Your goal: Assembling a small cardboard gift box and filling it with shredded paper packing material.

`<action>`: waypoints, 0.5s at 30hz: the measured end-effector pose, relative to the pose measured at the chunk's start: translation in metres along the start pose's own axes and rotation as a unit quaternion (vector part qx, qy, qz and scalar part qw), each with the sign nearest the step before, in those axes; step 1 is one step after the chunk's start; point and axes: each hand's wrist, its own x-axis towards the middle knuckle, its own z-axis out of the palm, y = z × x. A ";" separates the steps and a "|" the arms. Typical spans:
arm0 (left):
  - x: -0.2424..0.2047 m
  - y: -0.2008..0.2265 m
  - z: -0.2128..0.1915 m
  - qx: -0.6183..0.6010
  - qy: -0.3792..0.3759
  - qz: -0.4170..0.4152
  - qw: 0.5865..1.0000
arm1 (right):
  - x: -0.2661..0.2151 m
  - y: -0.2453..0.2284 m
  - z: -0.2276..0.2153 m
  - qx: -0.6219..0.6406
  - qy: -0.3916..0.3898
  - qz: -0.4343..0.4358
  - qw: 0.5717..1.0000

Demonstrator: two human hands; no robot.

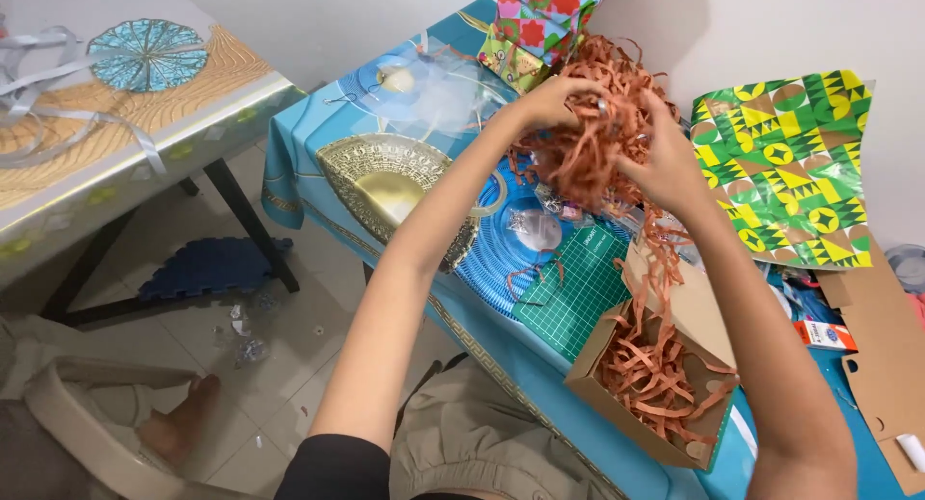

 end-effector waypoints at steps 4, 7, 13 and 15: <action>0.012 -0.020 0.002 -0.024 -0.038 0.051 0.998 | 0.028 -0.020 0.012 -0.001 -0.050 0.002 0.999; 0.008 -0.021 -0.008 -0.033 -0.020 -0.009 0.999 | 0.053 0.012 0.033 -0.036 -0.044 -0.043 0.997; 0.017 -0.067 -0.031 0.156 0.075 0.057 0.983 | 0.069 0.059 0.045 -0.166 -0.019 -0.020 0.986; 0.017 -0.066 -0.036 0.211 0.190 0.061 0.957 | 0.081 0.095 0.056 -0.268 -0.014 -0.019 0.963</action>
